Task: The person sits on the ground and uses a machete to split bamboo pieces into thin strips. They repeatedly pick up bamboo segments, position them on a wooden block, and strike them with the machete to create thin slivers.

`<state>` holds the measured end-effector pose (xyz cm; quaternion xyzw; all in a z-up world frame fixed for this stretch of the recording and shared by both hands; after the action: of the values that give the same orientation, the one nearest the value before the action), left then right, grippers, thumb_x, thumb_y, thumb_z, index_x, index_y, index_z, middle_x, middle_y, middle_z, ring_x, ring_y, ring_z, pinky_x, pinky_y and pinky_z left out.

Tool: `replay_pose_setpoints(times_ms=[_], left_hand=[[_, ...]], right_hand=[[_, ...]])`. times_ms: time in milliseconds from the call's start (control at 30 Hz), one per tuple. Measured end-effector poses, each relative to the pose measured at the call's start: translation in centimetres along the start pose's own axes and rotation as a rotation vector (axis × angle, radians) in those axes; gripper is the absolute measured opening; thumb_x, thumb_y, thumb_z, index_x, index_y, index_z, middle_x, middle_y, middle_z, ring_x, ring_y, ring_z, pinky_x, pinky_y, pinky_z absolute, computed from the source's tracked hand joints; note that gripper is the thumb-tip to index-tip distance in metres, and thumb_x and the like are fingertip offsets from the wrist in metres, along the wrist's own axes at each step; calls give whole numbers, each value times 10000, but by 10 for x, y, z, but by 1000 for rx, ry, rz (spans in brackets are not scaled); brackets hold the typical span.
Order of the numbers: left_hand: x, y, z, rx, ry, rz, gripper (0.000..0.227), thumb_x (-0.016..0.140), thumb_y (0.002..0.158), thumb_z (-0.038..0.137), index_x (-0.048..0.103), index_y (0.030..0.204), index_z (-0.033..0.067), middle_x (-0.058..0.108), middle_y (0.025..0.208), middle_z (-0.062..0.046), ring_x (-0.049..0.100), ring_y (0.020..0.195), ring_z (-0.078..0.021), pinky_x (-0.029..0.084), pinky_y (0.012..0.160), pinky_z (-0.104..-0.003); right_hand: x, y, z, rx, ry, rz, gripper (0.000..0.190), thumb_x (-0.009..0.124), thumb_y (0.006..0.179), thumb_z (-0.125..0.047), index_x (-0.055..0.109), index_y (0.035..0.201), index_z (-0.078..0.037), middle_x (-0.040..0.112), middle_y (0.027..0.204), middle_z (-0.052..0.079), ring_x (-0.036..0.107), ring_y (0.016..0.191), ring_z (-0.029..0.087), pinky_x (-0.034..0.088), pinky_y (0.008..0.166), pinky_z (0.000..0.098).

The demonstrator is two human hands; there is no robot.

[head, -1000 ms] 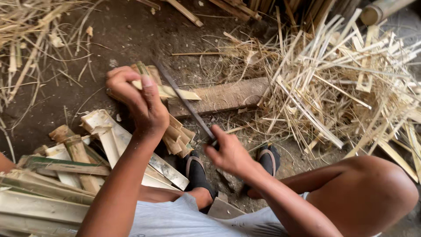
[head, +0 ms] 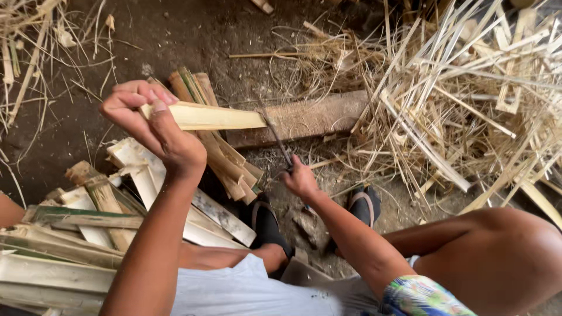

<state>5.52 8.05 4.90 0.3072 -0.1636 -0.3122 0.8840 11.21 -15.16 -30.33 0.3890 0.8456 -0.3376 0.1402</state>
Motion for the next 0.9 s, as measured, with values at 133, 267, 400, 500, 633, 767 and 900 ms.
replay_pose_setpoints(times_ms=[133,267,400,500,633,767,900], left_hand=[[28,13,19,142,125,-169,180,474,1037,174,337,1106,81,388,1079,-82,422,901,-158,442,812,-322],[54,-8,38,171,346,-397,251,467,1114,256,322,1175,60,350,1121,-111,386,1075,-206,365,1024,-404],[53,-9,27,81,358,-431,334,479,1188,332,321,1129,44,318,1149,-113,361,1084,-194,354,989,-368],[53,-13,24,112,414,-392,350,478,1188,354,325,1110,48,311,1130,-106,361,1082,-202,351,988,-372],[47,-9,21,107,420,-337,380,480,1217,373,325,1106,44,324,1146,-103,372,1093,-197,359,987,-364],[50,-6,17,117,414,-346,385,486,1199,378,332,1103,39,317,1132,-106,361,1079,-201,357,983,-364],[37,-3,5,79,405,-326,393,488,1198,393,329,1087,51,315,1118,-93,365,1030,-185,361,941,-346]], right_hand=[[-22,-3,-5,-106,-126,-25,329,658,875,-186,515,1108,-3,709,842,247,690,773,407,541,710,520],[-69,-50,-65,-29,-54,-79,289,646,880,-201,520,1074,-28,678,780,207,693,708,347,544,660,477],[-121,-120,-164,-330,99,-68,237,648,867,-184,520,992,-29,668,709,145,673,610,289,527,595,423],[-135,-157,-209,-535,238,-44,191,629,854,-117,513,982,-34,677,717,121,696,604,254,549,593,387],[-128,-139,-205,-373,128,-22,212,669,884,-111,506,988,-23,615,653,157,629,546,304,494,548,421],[-128,-148,-198,-493,235,-46,187,659,886,-98,497,950,-30,636,648,132,668,552,268,523,553,410],[-89,-103,-150,-485,172,-22,195,637,870,-93,509,998,-22,674,707,131,702,587,262,559,548,397]])
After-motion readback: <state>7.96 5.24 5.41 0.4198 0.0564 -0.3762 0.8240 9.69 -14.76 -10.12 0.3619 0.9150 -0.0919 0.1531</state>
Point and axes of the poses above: each hand's wrist, its own y-axis towards the middle knuckle, its own x-axis out of the palm, z = x × y, the point moved 9 cm from there along y, towards the middle knuckle
